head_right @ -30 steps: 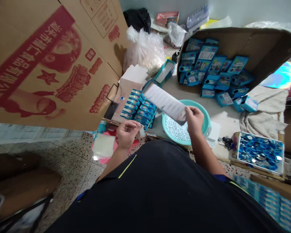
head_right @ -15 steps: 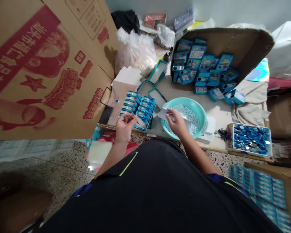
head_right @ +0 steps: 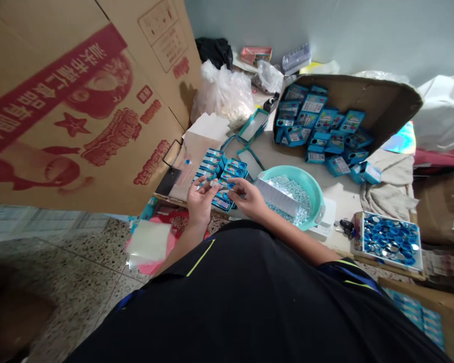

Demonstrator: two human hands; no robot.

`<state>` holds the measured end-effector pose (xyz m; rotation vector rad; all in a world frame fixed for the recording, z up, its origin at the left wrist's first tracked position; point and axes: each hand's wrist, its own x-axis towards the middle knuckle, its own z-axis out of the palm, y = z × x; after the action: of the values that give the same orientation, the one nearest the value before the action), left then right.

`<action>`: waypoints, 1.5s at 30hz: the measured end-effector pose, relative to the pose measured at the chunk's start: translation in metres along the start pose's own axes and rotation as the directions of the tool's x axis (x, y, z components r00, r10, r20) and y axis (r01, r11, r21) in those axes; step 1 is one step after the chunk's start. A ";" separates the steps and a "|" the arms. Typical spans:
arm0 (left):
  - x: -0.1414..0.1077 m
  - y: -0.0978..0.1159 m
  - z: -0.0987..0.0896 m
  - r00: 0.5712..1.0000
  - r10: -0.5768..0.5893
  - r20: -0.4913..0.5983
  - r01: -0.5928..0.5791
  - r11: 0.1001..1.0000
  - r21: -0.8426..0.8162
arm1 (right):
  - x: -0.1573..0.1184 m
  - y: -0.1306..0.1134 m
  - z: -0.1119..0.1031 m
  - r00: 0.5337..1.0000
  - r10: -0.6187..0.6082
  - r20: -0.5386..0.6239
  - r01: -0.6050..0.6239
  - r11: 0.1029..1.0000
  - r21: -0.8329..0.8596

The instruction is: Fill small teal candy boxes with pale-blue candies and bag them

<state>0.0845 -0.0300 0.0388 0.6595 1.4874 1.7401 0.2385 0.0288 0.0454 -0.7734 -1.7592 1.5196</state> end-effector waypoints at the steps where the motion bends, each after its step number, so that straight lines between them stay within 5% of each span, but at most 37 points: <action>1: -0.001 -0.001 -0.002 0.999 0.047 -0.017 -0.046 0.998 0.049 | 0.003 0.000 -0.005 0.999 -0.027 0.019 0.028 0.999 -0.038; 4: -0.005 0.005 -0.011 0.939 0.345 -0.012 -0.318 0.880 0.354 | 0.012 -0.006 -0.024 0.987 -0.101 0.125 0.125 0.970 -0.210; 6: -0.007 0.014 -0.018 0.859 0.488 0.156 -0.491 0.699 0.520 | 0.018 -0.014 -0.035 0.970 -0.099 0.224 0.173 0.923 -0.343; 8: -0.008 0.024 -0.023 0.799 0.480 0.362 -0.597 0.573 0.561 | 0.023 -0.024 -0.042 0.942 -0.077 0.326 0.225 0.867 -0.445; 11: -0.004 0.035 -0.024 0.761 0.342 0.551 -0.638 0.544 0.545 | 0.029 -0.036 -0.043 0.898 -0.076 0.432 0.315 0.797 -0.515; 16: 0.005 0.036 -0.021 0.808 0.304 0.505 -0.575 0.594 0.563 | 0.035 -0.046 -0.039 0.880 -0.074 0.469 0.357 0.754 -0.551; 20: 0.006 0.023 -0.016 0.943 0.294 0.157 -0.333 0.830 0.448 | 0.038 -0.037 -0.039 0.971 0.027 0.239 0.116 0.817 -0.564; 22: 0.006 0.013 -0.011 0.986 0.158 -0.046 -0.142 0.959 0.245 | 0.037 -0.026 -0.034 0.978 0.094 0.186 0.004 0.884 -0.467; 24: 0.005 0.005 -0.006 0.992 -0.007 -0.128 0.014 0.998 0.056 | 0.034 -0.014 -0.022 0.970 0.123 0.208 -0.056 0.952 -0.301; 28: 0.003 -0.002 0.000 0.979 -0.189 -0.073 0.180 0.977 -0.116 | 0.030 0.000 0.009 0.981 0.151 0.126 -0.150 0.989 -0.014; 35: 0.002 -0.008 0.005 0.973 -0.232 -0.004 0.229 0.962 -0.149 | 0.034 0.006 0.025 0.942 0.334 0.036 -0.325 0.879 0.349; 40: 0.002 -0.011 0.006 0.982 -0.164 0.096 0.174 0.979 -0.102 | 0.035 0.014 0.021 0.950 0.304 -0.072 -0.260 0.897 0.358; 45: 0.012 -0.010 0.002 0.979 -0.192 0.066 0.199 0.972 -0.125 | 0.033 0.016 0.016 0.964 0.264 0.018 -0.262 0.944 0.199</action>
<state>0.0810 -0.0191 0.0287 0.4707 1.3411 1.6394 0.2067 0.0477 0.0322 -0.9379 -1.5116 1.8340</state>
